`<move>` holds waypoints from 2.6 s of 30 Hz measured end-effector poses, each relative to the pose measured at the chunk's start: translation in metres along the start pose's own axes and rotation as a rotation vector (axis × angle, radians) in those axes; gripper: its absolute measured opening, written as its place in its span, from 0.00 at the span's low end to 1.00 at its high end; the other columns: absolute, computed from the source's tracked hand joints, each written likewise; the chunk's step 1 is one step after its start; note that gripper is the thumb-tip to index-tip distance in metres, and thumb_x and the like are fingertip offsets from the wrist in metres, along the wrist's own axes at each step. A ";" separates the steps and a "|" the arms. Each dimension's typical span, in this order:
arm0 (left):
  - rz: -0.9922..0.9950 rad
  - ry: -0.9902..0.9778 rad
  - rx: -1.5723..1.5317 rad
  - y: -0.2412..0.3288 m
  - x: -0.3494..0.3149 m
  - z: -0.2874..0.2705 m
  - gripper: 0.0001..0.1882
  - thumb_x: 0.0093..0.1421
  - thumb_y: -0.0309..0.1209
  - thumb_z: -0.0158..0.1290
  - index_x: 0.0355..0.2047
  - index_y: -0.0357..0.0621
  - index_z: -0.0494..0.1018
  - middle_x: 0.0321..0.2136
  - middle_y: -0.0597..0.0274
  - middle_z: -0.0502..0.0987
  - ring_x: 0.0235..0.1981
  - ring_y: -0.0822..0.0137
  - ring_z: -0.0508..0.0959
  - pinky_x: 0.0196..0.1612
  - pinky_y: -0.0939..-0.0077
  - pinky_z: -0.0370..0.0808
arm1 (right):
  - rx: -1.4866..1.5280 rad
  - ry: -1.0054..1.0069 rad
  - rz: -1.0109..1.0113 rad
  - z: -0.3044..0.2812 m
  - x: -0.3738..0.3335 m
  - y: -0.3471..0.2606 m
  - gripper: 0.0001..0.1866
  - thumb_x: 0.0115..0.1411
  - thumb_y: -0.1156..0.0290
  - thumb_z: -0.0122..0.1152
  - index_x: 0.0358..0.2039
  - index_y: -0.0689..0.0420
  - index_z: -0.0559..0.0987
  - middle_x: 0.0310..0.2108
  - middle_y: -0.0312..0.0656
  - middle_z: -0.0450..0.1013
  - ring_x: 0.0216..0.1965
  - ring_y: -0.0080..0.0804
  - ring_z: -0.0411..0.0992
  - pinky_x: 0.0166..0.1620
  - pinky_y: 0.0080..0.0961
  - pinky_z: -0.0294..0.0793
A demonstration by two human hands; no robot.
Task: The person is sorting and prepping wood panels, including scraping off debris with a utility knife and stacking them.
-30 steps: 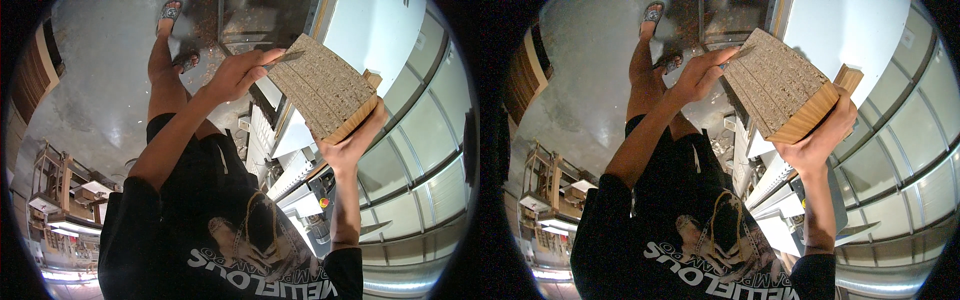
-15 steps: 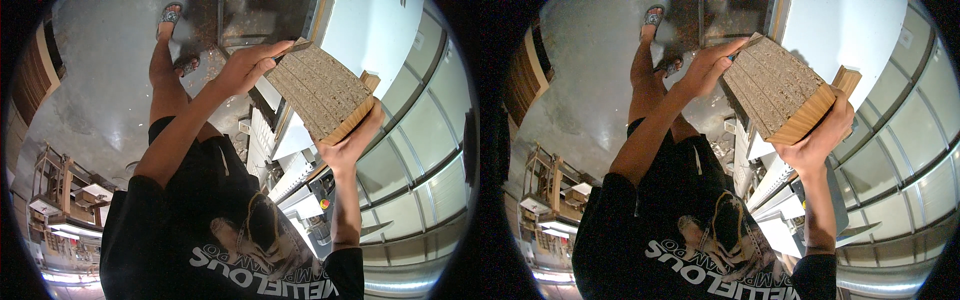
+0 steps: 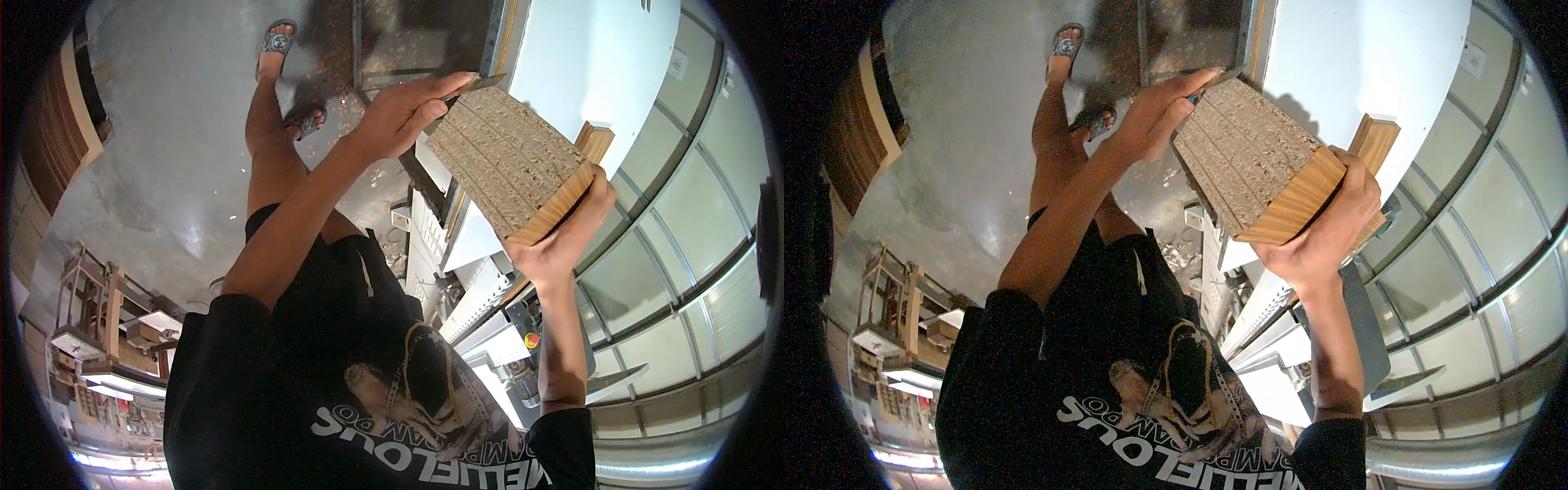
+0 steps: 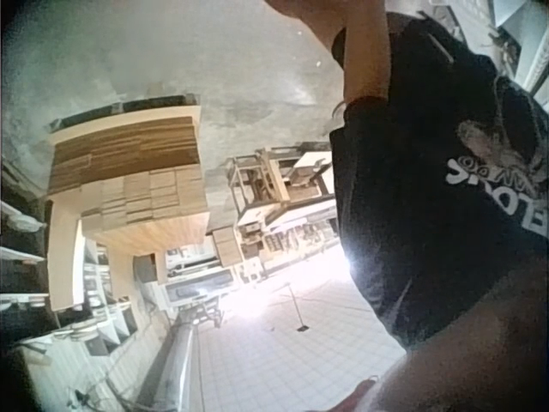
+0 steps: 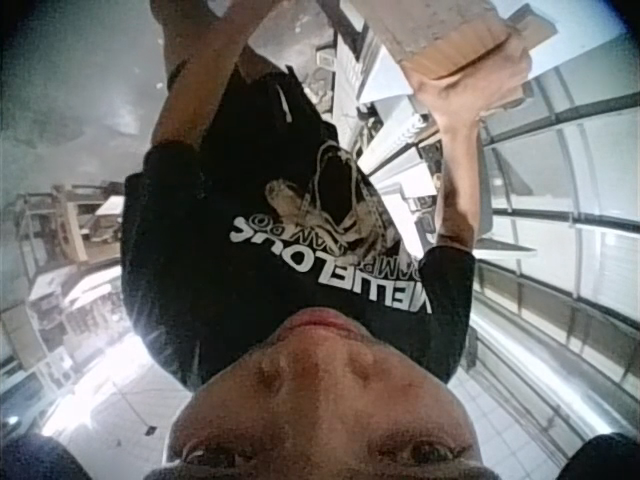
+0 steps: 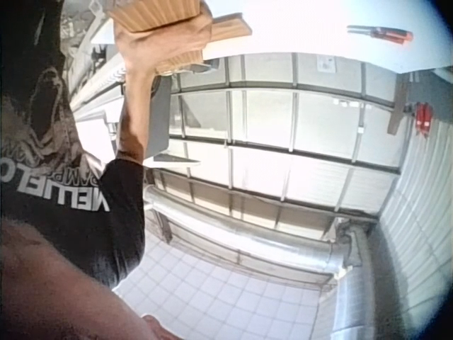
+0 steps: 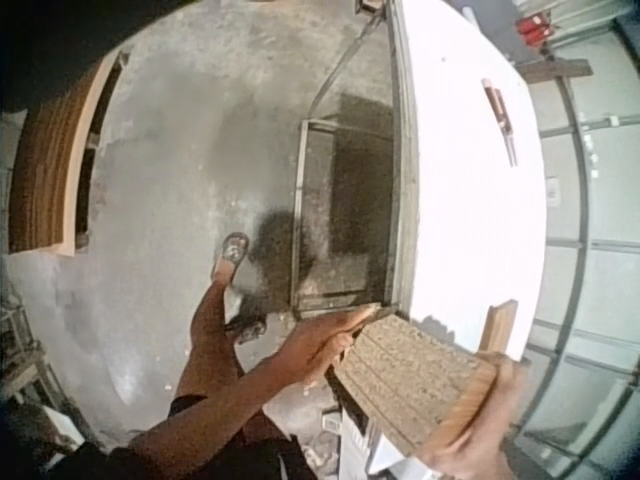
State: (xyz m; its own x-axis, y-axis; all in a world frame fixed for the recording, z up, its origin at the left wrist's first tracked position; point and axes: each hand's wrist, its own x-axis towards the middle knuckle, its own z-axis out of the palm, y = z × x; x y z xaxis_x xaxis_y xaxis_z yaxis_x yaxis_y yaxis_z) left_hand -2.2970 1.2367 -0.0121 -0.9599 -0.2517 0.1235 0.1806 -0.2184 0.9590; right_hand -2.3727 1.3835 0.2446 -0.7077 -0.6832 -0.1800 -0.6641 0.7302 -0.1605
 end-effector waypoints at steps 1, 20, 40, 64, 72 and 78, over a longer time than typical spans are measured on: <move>0.011 -0.009 0.012 0.002 0.003 -0.001 0.27 0.77 0.48 0.42 0.69 0.50 0.68 0.60 0.53 0.78 0.53 0.51 0.82 0.55 0.60 0.78 | 0.000 0.001 0.002 0.000 0.000 0.000 0.57 0.43 0.53 0.75 0.67 0.69 0.56 0.50 0.51 0.57 0.54 0.45 0.60 0.58 0.44 0.60; -0.558 0.138 -0.352 0.014 -0.031 -0.032 0.31 0.74 0.51 0.51 0.66 0.42 0.65 0.28 0.71 0.66 0.28 0.78 0.68 0.33 0.80 0.67 | -0.059 0.057 0.053 0.001 0.002 0.001 0.52 0.41 0.37 0.72 0.57 0.64 0.68 0.45 0.52 0.64 0.50 0.47 0.62 0.55 0.49 0.57; -0.359 -0.065 -0.240 0.042 -0.083 -0.010 0.31 0.77 0.49 0.41 0.69 0.38 0.64 0.40 0.54 0.72 0.40 0.61 0.72 0.48 0.68 0.68 | -0.092 -0.048 0.197 -0.002 -0.004 0.001 0.58 0.25 0.54 0.79 0.60 0.60 0.66 0.49 0.51 0.63 0.55 0.50 0.60 0.60 0.48 0.57; -0.100 -0.096 0.008 0.022 -0.069 -0.016 0.26 0.75 0.43 0.45 0.68 0.46 0.69 0.38 0.52 0.75 0.35 0.56 0.76 0.40 0.63 0.72 | -0.043 -0.142 0.040 -0.011 -0.011 0.008 0.68 0.43 0.53 0.85 0.72 0.65 0.47 0.59 0.53 0.53 0.64 0.48 0.55 0.65 0.49 0.57; -0.085 -0.038 -0.038 0.016 -0.059 -0.008 0.24 0.72 0.35 0.50 0.67 0.50 0.71 0.32 0.57 0.72 0.31 0.58 0.72 0.38 0.63 0.71 | -0.025 -0.120 0.028 -0.007 -0.011 0.008 0.68 0.41 0.53 0.85 0.71 0.64 0.48 0.59 0.52 0.53 0.64 0.48 0.56 0.64 0.49 0.57; -0.022 -0.099 0.065 0.002 -0.049 -0.010 0.25 0.71 0.34 0.51 0.68 0.50 0.69 0.35 0.55 0.74 0.34 0.56 0.72 0.41 0.66 0.71 | -0.140 -0.090 0.022 -0.008 -0.003 -0.003 0.66 0.39 0.53 0.86 0.69 0.65 0.52 0.57 0.53 0.56 0.61 0.48 0.57 0.62 0.47 0.60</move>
State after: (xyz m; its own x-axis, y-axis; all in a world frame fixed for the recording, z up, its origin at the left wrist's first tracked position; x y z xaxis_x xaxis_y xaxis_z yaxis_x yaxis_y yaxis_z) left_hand -2.2474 1.2390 -0.0186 -0.9805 -0.1523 0.1242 0.1485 -0.1600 0.9759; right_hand -2.3709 1.3833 0.2533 -0.7024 -0.6589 -0.2692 -0.6800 0.7329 -0.0198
